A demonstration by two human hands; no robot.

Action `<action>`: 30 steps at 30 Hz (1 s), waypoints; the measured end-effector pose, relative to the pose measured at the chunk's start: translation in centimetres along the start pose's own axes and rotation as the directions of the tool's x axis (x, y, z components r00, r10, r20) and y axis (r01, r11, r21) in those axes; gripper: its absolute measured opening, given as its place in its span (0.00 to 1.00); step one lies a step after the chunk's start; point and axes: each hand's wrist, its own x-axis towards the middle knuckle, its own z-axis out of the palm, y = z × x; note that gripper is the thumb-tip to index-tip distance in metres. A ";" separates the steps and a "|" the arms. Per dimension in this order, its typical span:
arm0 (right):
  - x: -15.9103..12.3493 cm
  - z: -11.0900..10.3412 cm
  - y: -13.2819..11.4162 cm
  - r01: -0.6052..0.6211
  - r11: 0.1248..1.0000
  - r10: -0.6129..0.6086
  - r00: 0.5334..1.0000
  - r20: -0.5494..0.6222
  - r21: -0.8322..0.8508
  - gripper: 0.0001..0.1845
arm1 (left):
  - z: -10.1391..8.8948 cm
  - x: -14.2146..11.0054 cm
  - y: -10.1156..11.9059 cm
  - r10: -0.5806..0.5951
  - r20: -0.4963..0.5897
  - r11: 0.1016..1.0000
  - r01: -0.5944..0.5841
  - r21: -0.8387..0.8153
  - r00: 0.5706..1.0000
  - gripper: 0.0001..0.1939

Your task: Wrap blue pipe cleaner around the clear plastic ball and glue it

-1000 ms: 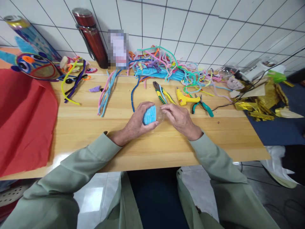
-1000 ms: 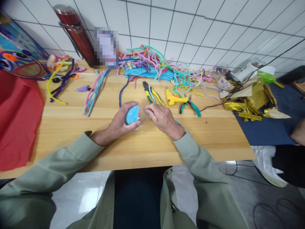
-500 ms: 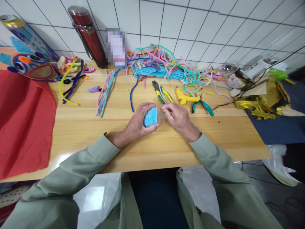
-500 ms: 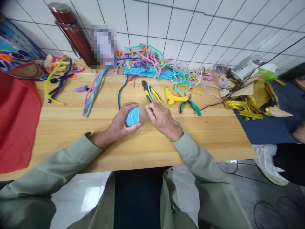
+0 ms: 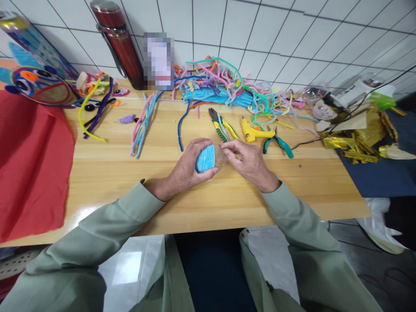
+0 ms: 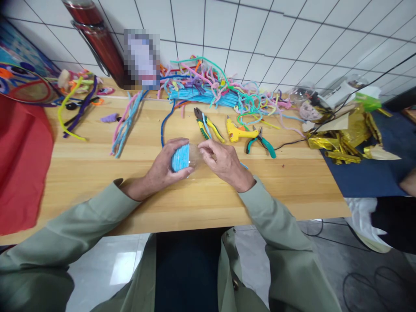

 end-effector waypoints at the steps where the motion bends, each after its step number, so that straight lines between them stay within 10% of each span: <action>1: 0.0 -0.1 -0.1 -0.016 1.000 0.016 1.000 0.011 0.011 0.07 | 0.0 0.0 0.0 -0.004 0.000 1.000 0.004 -0.002 1.000 0.36; 30: 0.4 -0.5 0.5 0.132 0.989 -0.127 0.989 0.074 -0.062 0.07 | -0.1 0.0 -0.3 -0.052 0.018 0.998 0.053 -0.041 0.998 0.34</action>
